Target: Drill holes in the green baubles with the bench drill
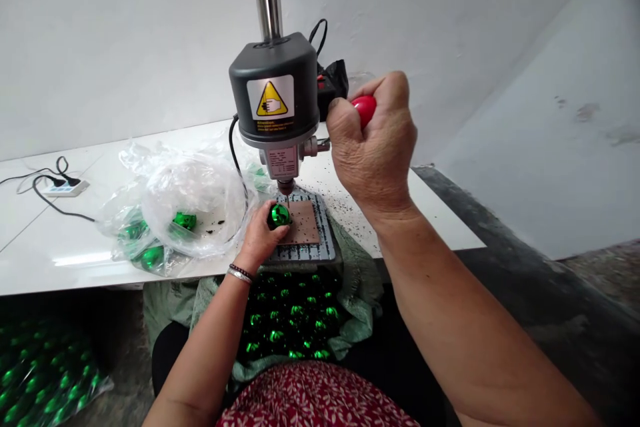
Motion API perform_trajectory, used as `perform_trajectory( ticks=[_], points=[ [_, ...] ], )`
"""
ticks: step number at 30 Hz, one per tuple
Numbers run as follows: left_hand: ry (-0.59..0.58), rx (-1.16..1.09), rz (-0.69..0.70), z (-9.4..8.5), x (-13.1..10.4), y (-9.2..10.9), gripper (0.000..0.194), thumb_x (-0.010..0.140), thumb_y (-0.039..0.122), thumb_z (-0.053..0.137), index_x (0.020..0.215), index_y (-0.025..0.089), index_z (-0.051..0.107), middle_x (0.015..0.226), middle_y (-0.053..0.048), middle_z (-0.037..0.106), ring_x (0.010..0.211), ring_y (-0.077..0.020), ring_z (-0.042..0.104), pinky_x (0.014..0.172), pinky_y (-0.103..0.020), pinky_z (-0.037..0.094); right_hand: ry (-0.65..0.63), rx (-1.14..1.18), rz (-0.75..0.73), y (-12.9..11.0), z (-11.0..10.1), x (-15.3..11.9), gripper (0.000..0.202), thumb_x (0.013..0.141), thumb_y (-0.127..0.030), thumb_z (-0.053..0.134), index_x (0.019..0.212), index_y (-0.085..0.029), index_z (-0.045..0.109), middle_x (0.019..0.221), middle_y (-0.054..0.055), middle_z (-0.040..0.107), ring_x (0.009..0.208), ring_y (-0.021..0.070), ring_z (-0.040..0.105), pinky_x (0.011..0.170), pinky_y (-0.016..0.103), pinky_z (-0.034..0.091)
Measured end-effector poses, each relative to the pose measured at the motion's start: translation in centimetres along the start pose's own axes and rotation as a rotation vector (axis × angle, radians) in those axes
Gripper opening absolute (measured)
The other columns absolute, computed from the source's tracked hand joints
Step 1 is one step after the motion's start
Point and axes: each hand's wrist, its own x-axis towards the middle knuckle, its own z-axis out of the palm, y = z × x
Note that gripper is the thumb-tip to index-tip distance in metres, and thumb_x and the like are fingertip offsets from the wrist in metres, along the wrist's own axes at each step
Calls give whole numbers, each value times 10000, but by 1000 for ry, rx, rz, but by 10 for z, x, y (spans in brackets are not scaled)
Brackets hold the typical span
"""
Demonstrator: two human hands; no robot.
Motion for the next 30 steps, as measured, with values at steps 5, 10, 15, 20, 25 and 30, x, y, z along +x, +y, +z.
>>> perform_trajectory(
  ticks=[5, 10, 15, 20, 25, 30],
  points=[
    [9, 121, 68, 4, -1, -1, 549, 705, 175, 688, 1232, 171, 536, 1238, -104, 618, 1181, -267, 536, 1058, -412, 390, -3, 5, 20, -3, -2, -1, 157, 894, -316, 460, 841, -223, 346, 790, -12, 474, 745, 103, 556, 728, 280, 493],
    [-43, 91, 100, 3, -4, -1, 543, 787, 263, 638, 1296, 166, 478, 1247, -109, 616, 1152, -266, 550, 1044, -419, 391, 17, 11, -12, -1, -2, -1, 187, 908, -380, 440, 847, -229, 348, 815, -7, 486, 761, 100, 551, 736, 275, 493],
    [-59, 10, 47, 2, -7, -1, 508, 869, 351, 524, 1331, 151, 454, 1238, -121, 617, 1138, -262, 556, 1025, -419, 402, 10, 28, -7, -1, -2, -1, 181, 896, -357, 443, 840, -230, 328, 799, -10, 479, 725, 98, 526, 732, 271, 488],
    [39, -107, -51, 3, -5, -2, 544, 812, 366, 610, 1300, 152, 499, 1254, -110, 612, 1168, -230, 553, 1042, -363, 403, 30, 67, -9, -2, -2, -1, 165, 851, -340, 433, 812, -232, 315, 786, 3, 483, 672, 105, 446, 678, 268, 444],
    [23, -107, -153, 1, -2, 4, 550, 760, 363, 675, 1247, 129, 573, 1199, -103, 651, 1123, -227, 584, 1014, -349, 428, 45, 103, -24, -3, -3, -2, 158, 837, -362, 402, 818, -229, 320, 800, 14, 484, 649, 102, 418, 657, 255, 420],
    [-16, -116, -180, -2, 0, 10, 539, 737, 354, 696, 1229, 151, 608, 1089, -55, 695, 1039, -219, 618, 953, -335, 468, 20, 84, -1, -5, -4, -2, 165, 857, -350, 416, 822, -227, 310, 813, 16, 476, 668, 102, 435, 666, 240, 415]
  ],
)
